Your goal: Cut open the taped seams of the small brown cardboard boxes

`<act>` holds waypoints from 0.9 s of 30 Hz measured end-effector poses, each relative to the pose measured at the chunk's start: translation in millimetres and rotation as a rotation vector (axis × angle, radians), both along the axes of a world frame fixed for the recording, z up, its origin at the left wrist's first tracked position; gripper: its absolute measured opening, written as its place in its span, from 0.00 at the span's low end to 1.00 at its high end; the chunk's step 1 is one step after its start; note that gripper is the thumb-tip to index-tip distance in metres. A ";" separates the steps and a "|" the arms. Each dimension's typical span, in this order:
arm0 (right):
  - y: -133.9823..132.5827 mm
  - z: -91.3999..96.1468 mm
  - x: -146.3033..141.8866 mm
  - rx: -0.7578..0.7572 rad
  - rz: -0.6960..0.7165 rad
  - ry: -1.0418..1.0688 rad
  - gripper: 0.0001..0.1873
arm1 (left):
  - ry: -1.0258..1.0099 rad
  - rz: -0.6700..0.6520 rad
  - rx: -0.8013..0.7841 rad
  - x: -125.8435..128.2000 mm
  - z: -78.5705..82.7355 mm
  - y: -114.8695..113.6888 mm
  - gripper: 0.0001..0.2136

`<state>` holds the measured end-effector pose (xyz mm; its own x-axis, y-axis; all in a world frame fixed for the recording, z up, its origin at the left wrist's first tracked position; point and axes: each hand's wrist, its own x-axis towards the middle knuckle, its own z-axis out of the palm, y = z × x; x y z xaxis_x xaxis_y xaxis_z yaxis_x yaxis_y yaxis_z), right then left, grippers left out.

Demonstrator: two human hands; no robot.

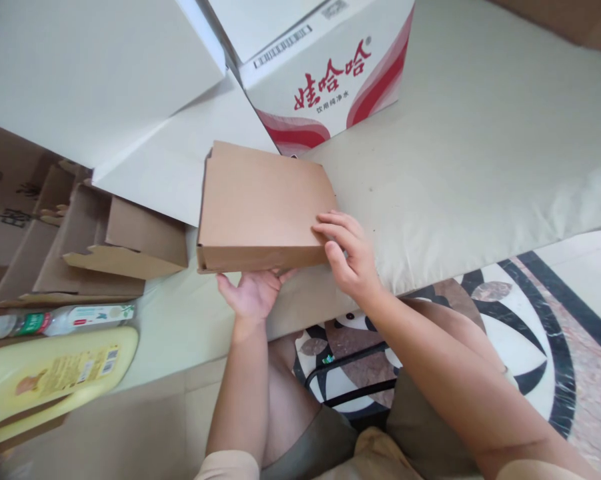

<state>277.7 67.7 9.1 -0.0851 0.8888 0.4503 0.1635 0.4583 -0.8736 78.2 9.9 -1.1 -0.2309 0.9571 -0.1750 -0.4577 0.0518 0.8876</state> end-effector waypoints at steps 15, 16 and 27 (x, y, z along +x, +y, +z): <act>13.5 -7.9 -0.3 -0.103 0.156 -0.158 0.23 | 0.246 0.743 0.087 -41.7 1.4 5.2 0.26; 13.9 -8.0 0.2 -0.111 0.182 -0.176 0.23 | 0.281 0.734 0.083 -41.5 1.1 4.0 0.28; 15.6 2.3 -1.4 -0.045 0.390 -0.392 0.25 | 0.330 0.545 -0.104 -74.5 0.1 -15.6 0.36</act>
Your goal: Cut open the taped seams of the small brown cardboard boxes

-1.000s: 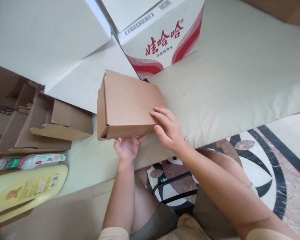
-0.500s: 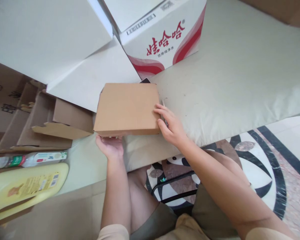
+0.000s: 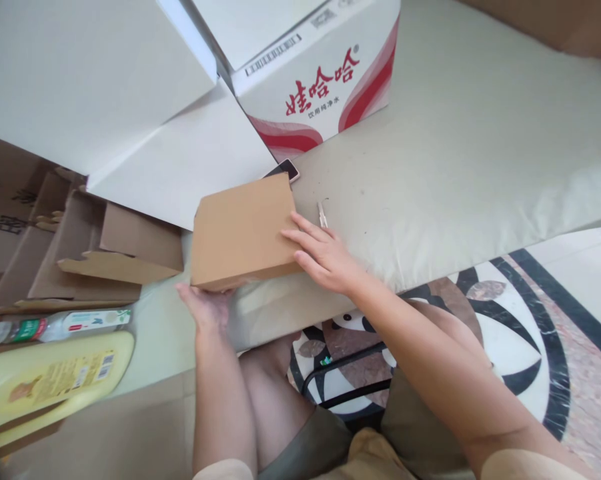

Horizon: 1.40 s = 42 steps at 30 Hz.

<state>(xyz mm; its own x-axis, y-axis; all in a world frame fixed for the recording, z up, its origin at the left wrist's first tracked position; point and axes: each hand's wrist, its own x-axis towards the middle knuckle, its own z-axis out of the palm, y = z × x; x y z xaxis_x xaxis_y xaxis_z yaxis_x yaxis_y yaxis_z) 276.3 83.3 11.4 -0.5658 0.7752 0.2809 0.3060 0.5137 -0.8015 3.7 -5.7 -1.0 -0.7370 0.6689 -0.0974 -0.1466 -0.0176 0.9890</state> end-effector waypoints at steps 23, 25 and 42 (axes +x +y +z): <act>5.2 -28.3 -11.3 0.054 -0.314 -0.416 0.13 | -0.180 0.137 0.023 20.5 18.9 13.5 0.28; 0.7 -26.1 -14.1 0.009 -0.283 -0.339 0.16 | -0.178 0.133 0.033 24.2 20.1 14.7 0.27; -16.1 -9.8 -20.4 -0.655 -0.299 0.192 0.06 | -0.428 0.160 0.172 57.7 23.5 27.2 0.28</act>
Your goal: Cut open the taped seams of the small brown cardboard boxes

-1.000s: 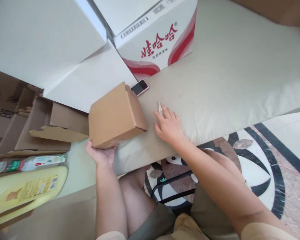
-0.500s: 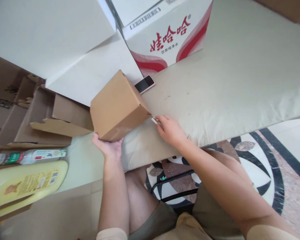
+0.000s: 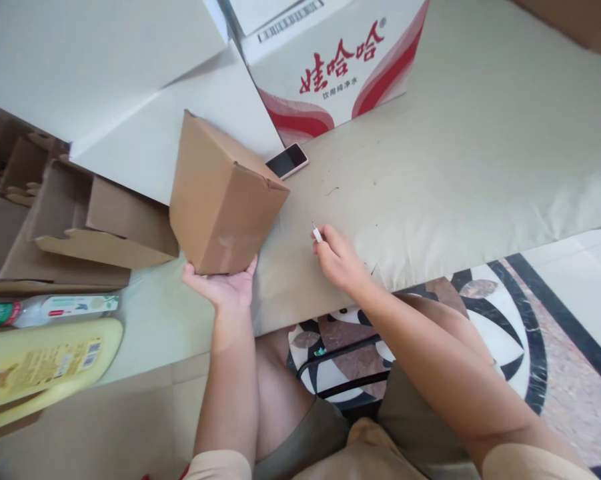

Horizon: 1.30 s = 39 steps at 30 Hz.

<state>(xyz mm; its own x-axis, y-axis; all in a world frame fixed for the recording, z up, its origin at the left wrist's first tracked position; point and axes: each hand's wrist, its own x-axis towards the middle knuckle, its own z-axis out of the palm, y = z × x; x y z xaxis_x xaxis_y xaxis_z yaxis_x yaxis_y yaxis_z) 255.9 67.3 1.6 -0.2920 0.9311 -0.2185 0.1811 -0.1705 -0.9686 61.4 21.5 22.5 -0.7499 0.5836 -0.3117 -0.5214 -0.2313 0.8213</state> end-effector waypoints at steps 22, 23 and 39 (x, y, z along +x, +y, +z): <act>5.1 -0.3 -0.6 -0.307 0.107 0.476 0.28 | 0.009 -0.033 -0.080 -1.0 1.1 0.4 0.31; 5.1 -0.5 -0.9 -0.303 0.106 0.459 0.29 | 0.009 -0.039 -0.086 -1.3 1.5 0.5 0.31; -7.8 6.4 -8.3 0.008 0.207 0.432 0.16 | -0.039 -0.443 0.019 8.2 -0.7 -8.3 0.29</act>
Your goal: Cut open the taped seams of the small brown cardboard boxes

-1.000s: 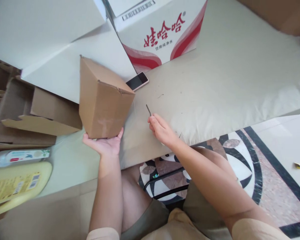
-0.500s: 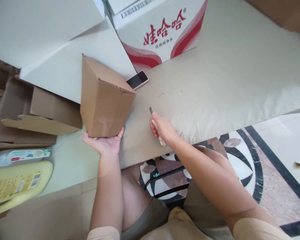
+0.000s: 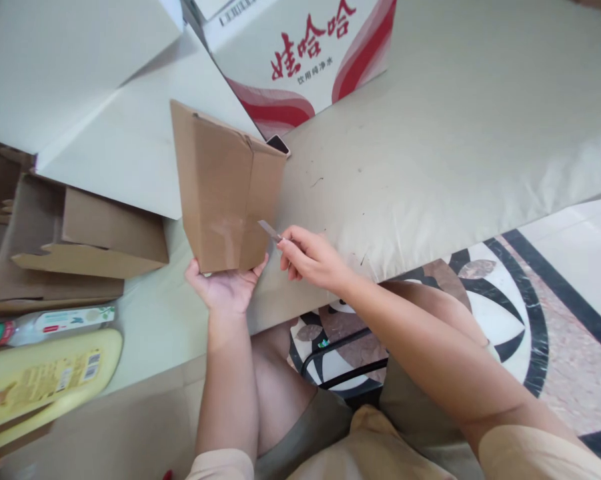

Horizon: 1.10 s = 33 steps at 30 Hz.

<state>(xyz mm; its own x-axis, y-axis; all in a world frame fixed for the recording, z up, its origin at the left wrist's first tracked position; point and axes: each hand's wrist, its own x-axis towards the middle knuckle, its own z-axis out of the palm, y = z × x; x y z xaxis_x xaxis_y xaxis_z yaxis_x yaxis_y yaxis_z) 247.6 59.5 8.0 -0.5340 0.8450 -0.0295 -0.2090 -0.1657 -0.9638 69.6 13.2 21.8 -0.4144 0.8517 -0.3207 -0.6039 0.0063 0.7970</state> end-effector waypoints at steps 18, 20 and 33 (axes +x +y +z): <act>8.2 11.9 7.1 0.050 -0.213 -0.205 0.11 | 0.169 -0.041 0.015 23.5 -10.8 9.3 0.34; 8.5 13.4 7.5 0.083 -0.205 -0.252 0.11 | 0.180 -0.044 0.016 24.7 -12.1 10.0 0.35; 2.5 7.9 -5.2 0.095 -0.064 -0.327 0.13 | 0.247 -0.040 0.059 33.7 -20.5 10.3 0.34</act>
<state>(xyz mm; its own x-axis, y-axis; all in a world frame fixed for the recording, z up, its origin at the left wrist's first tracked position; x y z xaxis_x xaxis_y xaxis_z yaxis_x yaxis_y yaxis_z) 242.4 61.9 15.8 -0.4547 0.8839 -0.1099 0.1063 -0.0686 -0.9920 103.3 23.5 1.3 -0.4399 0.8832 -0.1629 -0.3913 -0.0252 0.9199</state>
